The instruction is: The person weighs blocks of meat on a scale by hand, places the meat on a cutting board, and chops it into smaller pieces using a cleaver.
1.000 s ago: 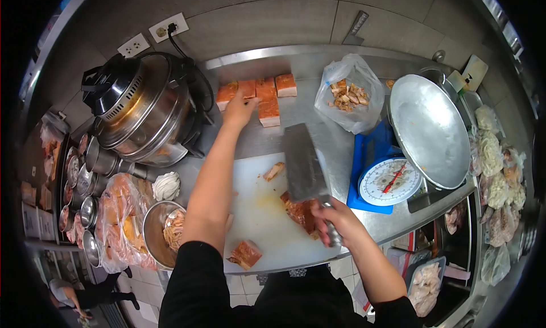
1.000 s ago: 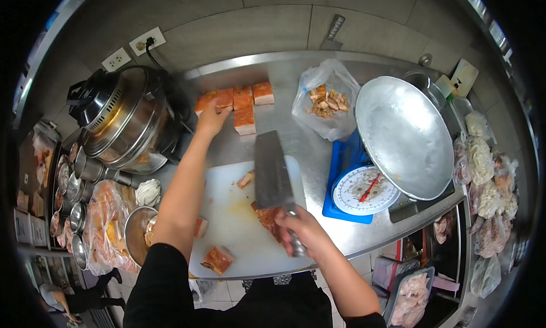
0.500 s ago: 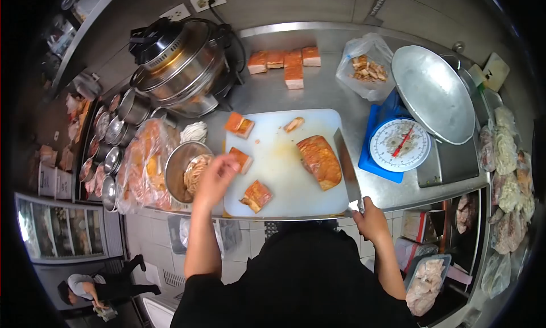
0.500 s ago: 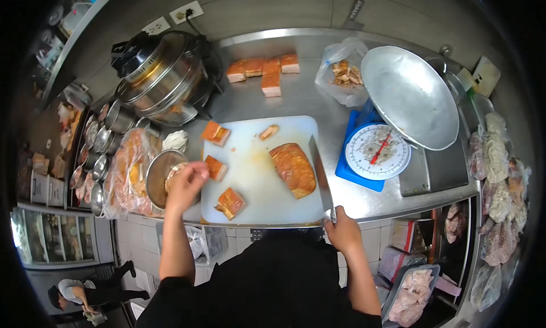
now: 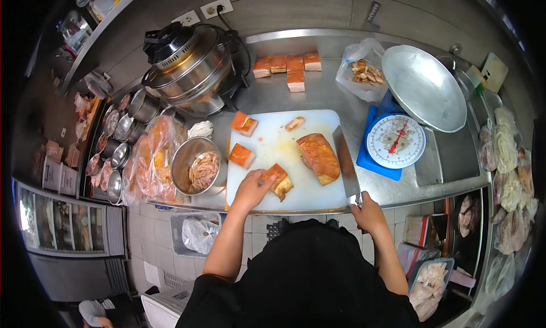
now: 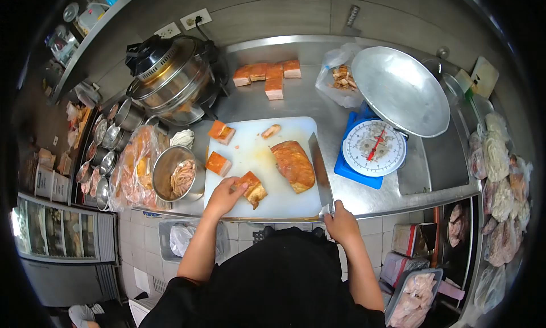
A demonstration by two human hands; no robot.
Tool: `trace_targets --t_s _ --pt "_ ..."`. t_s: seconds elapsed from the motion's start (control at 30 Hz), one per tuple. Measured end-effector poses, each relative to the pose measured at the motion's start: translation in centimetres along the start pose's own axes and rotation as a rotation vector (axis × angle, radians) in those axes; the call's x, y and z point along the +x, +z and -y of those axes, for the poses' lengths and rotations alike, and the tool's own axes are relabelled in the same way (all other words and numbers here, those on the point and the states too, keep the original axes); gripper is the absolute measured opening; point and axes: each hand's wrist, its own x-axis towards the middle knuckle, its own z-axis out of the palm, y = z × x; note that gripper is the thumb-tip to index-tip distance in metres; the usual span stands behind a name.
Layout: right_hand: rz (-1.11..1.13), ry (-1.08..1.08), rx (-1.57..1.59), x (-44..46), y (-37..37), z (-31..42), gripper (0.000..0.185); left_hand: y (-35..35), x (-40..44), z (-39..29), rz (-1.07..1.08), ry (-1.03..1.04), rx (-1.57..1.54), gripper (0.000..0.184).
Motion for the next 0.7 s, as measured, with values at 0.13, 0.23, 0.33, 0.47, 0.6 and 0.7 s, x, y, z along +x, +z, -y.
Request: trace_targets --t_s 0.13,0.23,0.33,0.47,0.6,0.7 --pt "-0.012 0.016 0.026 -0.1 0.3 -0.3 0.028 2.6 1.1 3.7 0.114 -0.089 -0.335 0.041" --pt "0.041 0.106 0.103 -0.5 -0.5 1.0 0.038 5.1 0.8 3.2 0.055 -0.167 -0.794 0.034" --pt "0.051 0.132 0.182 -1.3 -1.3 2.0 0.034 6.3 0.5 1.6 0.088 -0.260 -0.917 0.031" --pt "0.010 0.051 0.048 -3.2 -2.1 3.3 0.040 5.5 0.2 -0.1 -0.308 0.141 -0.162 0.038" --pt "-0.047 -0.028 0.060 -6.2 -3.0 5.5 0.043 5.4 2.9 0.4 -0.256 0.504 0.023 0.031" --pt "0.003 -0.069 0.108 -7.7 -3.9 8.3 0.042 6.1 3.2 0.0 -0.288 0.532 0.067 0.024"
